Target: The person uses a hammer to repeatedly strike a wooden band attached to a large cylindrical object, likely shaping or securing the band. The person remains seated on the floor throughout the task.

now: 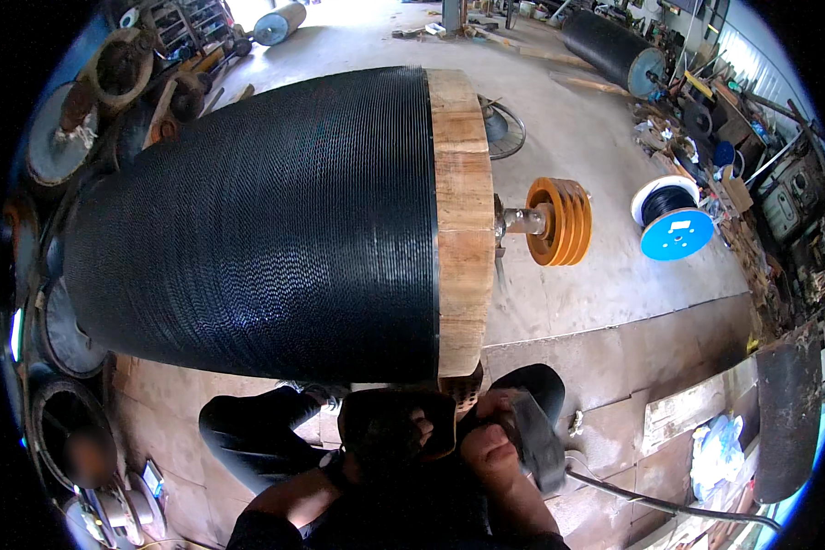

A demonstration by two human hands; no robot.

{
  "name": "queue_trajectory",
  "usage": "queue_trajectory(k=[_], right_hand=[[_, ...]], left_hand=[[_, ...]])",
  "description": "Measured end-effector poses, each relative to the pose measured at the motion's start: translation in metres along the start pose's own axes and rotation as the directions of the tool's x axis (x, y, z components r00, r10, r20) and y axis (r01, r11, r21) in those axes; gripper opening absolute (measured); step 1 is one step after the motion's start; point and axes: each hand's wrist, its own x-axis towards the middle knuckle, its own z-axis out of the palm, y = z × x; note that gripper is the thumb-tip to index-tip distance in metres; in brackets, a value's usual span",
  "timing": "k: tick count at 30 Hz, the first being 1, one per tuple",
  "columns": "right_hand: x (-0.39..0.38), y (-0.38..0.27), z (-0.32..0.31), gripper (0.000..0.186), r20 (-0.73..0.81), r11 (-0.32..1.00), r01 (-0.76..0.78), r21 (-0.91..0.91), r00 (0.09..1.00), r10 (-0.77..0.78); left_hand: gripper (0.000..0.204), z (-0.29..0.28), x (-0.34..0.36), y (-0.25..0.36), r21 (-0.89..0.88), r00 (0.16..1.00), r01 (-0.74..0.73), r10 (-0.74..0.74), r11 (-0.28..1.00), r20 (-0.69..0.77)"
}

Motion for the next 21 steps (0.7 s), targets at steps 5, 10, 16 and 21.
queue_trajectory(k=[5,10,16,21], right_hand=[[-0.006,-0.008,0.007,0.012,0.167,0.902,-0.346,-0.259,0.904,0.395],[-0.015,-0.005,-0.011,0.012,0.151,0.953,0.035,-0.303,0.988,0.012],[-0.008,-0.019,0.002,0.014,0.131,0.949,-0.247,-0.197,0.953,0.275],[-0.014,-0.003,0.002,0.018,0.191,0.902,-0.011,-0.432,0.976,0.103]], left_hand=[[0.024,-0.005,-0.008,0.003,-0.068,0.974,-0.057,0.041,0.996,-0.222],[0.025,-0.023,0.001,0.004,-0.279,0.966,0.048,-0.115,0.959,-0.231],[0.024,-0.076,0.015,-0.012,0.115,0.637,-0.084,0.142,0.99,-0.758],[0.041,-0.155,0.043,-0.043,0.412,0.369,0.041,0.369,0.91,-0.853]])
